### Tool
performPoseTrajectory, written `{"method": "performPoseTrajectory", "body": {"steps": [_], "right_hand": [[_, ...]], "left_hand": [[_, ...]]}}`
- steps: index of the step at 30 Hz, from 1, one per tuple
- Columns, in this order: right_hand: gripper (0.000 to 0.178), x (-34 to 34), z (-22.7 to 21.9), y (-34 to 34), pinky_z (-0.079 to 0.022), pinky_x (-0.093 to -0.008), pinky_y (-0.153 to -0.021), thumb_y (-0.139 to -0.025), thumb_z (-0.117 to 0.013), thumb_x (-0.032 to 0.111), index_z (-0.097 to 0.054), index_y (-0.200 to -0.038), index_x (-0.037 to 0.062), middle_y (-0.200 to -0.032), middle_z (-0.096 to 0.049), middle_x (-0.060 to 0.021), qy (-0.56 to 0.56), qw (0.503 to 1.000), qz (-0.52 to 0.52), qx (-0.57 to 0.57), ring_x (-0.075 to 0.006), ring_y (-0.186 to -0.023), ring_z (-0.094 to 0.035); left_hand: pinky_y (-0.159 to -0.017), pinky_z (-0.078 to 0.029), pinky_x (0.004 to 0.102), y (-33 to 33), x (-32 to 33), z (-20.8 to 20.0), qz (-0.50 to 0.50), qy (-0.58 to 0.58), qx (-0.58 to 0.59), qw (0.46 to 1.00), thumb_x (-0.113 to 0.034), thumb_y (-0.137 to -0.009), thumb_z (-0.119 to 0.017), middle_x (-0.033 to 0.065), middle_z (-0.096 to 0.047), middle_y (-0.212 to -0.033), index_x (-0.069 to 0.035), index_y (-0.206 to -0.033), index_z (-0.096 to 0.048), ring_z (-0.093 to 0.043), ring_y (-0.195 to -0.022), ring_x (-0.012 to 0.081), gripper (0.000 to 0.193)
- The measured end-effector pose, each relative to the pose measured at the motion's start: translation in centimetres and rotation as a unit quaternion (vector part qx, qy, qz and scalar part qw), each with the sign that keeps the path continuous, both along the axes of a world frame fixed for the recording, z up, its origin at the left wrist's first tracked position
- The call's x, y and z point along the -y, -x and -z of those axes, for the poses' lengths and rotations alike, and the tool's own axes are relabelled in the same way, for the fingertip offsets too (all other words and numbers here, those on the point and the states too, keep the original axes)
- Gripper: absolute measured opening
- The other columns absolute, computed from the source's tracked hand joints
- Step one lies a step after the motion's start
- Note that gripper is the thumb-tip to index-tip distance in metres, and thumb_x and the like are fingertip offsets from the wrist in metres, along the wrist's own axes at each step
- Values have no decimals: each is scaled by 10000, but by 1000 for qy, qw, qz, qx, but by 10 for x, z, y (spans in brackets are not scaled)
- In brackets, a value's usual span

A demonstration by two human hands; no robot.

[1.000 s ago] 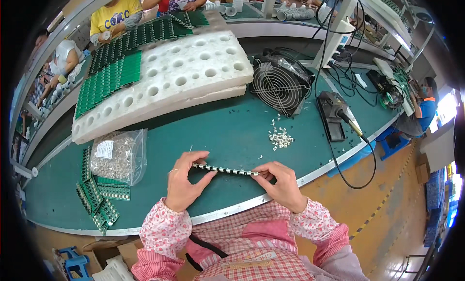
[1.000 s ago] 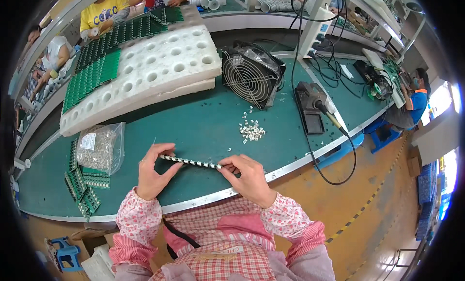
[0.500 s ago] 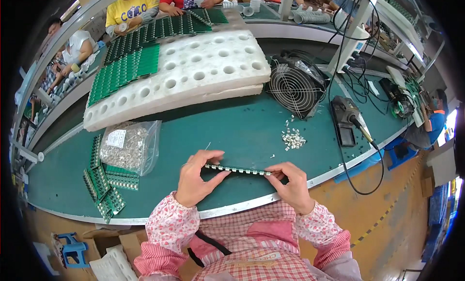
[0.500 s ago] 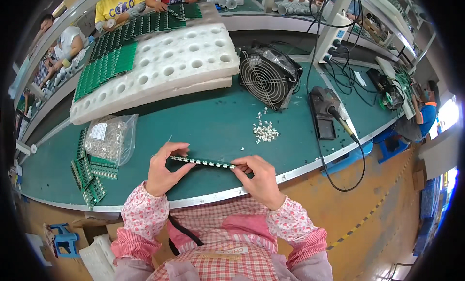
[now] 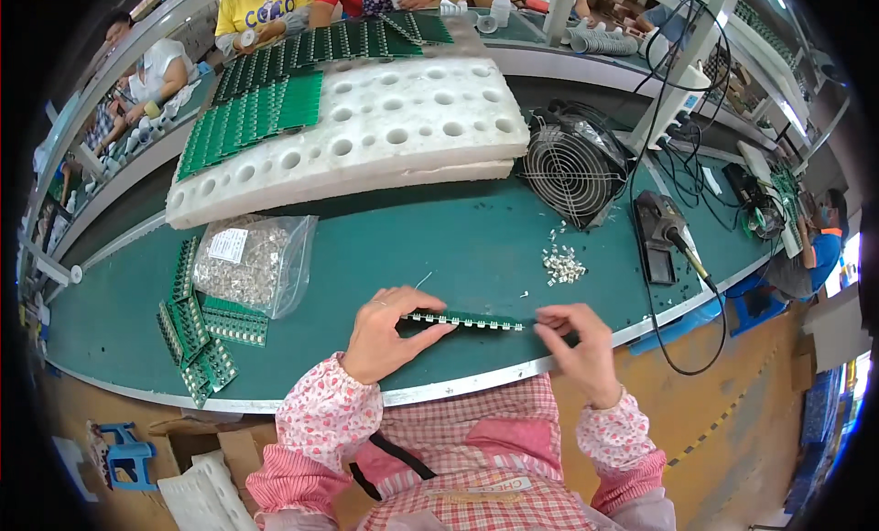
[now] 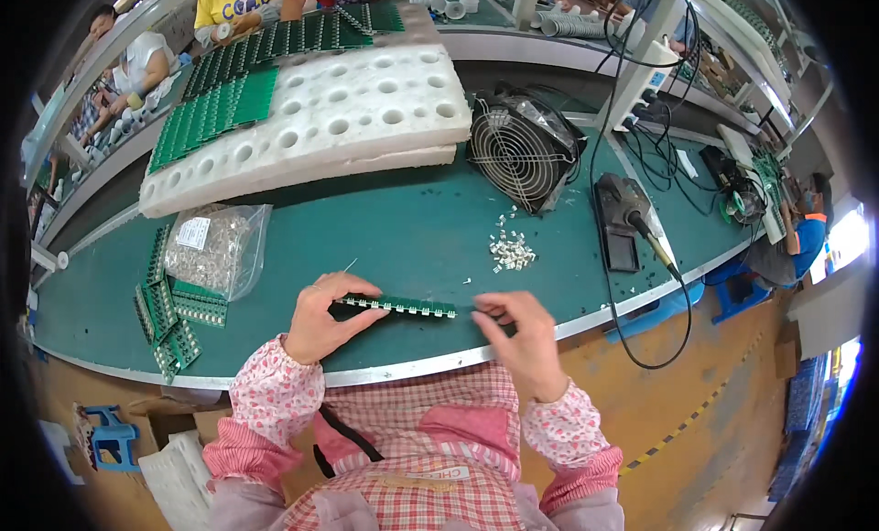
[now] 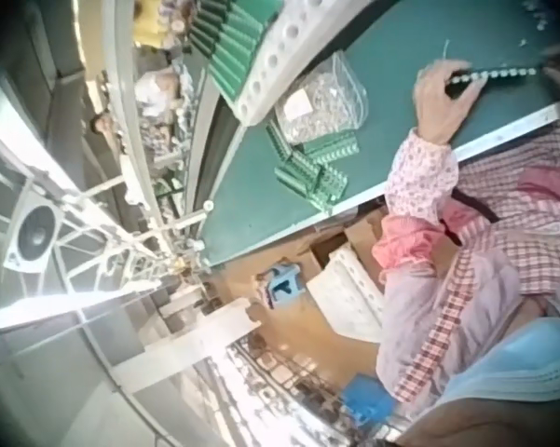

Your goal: The person inserts small electronic components into a circuit board strip by hand and then solders them onto the board using a soldering iron and solder wire.

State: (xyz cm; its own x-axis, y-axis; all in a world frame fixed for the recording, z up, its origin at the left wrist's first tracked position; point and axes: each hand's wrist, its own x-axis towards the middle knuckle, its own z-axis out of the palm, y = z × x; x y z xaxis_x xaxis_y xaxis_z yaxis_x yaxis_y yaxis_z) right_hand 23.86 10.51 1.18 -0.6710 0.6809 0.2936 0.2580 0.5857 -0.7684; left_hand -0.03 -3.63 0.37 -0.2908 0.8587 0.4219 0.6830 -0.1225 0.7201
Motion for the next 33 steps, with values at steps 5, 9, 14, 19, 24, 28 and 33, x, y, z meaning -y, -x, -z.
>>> {"method": "performPoseTrajectory", "body": {"steps": [5, 9, 14, 19, 24, 28, 33], "right_hand": [[394, -41, 0, -46, -496, -236, -677, -894, -654, 130, -525, -1249, 17, -969, -645, -43, 111, 968, 192, -113, -110, -791, -595], [434, -85, -8, -88, -482, -239, -682, -932, -627, 240, -489, -1295, 47, -1063, -627, -30, 252, 876, 298, -284, -86, -794, -564], [441, -136, -4, -123, -463, -217, -688, -946, -621, 307, -506, -1314, 94, -1077, -620, 1, 303, 829, 309, -355, -57, -802, -551], [459, -155, -15, -120, -464, -212, -666, -964, -577, 366, -514, -1339, 109, -1017, -619, 1, 324, 854, 245, -326, -50, -766, -536], [477, -147, -25, -104, -466, -210, -641, -988, -507, 416, -520, -1344, 99, -986, -621, -12, 302, 885, 248, -253, -58, -747, -535], [331, -128, -24, -108, -419, -187, -577, -973, -561, 311, -591, -1181, 55, -872, -579, 1, 168, 899, 325, -242, -39, -680, -497], [175, -70, -28, -91, -343, -178, -513, -919, -636, 88, -573, -1065, 16, -804, -534, 15, -73, 898, 377, -216, -20, -603, -436]], "left_hand": [[-706, -484, 296, 3, -1, -1, 5, 7, 19, 1000, -94, -706, -821, 55, -706, -867, -62, -884, -703, -658, -775, 194, 216], [-668, -475, 272, 7, -1, 1, 17, 28, 59, 998, -82, -723, -816, 44, -706, -862, -64, -879, -700, -642, -760, 160, 195], [-669, -483, 270, 10, -3, -3, 56, 51, 124, 989, -61, -733, -808, 64, -703, -863, -47, -861, -693, -645, -781, 158, 173], [-636, -482, 270, 12, 0, -1, 75, 27, 123, 989, -123, -735, -817, 58, -695, -843, -48, -848, -705, -647, -741, 164, 175], [-712, -506, 295, 12, 1, -3, 82, 53, 130, 987, -90, -729, -814, 84, -696, -856, -30, -839, -697, -664, -790, 195, 171], [-691, -495, 292, 11, 2, -1, 77, 39, 131, 988, -129, -734, -816, 66, -689, -848, -40, -856, -701, -654, -767, 196, 189], [-705, -498, 293, 12, 2, -5, 91, 50, 136, 985, -117, -726, -819, 65, -689, -868, -40, -859, -693, -656, -790, 192, 198]]}}
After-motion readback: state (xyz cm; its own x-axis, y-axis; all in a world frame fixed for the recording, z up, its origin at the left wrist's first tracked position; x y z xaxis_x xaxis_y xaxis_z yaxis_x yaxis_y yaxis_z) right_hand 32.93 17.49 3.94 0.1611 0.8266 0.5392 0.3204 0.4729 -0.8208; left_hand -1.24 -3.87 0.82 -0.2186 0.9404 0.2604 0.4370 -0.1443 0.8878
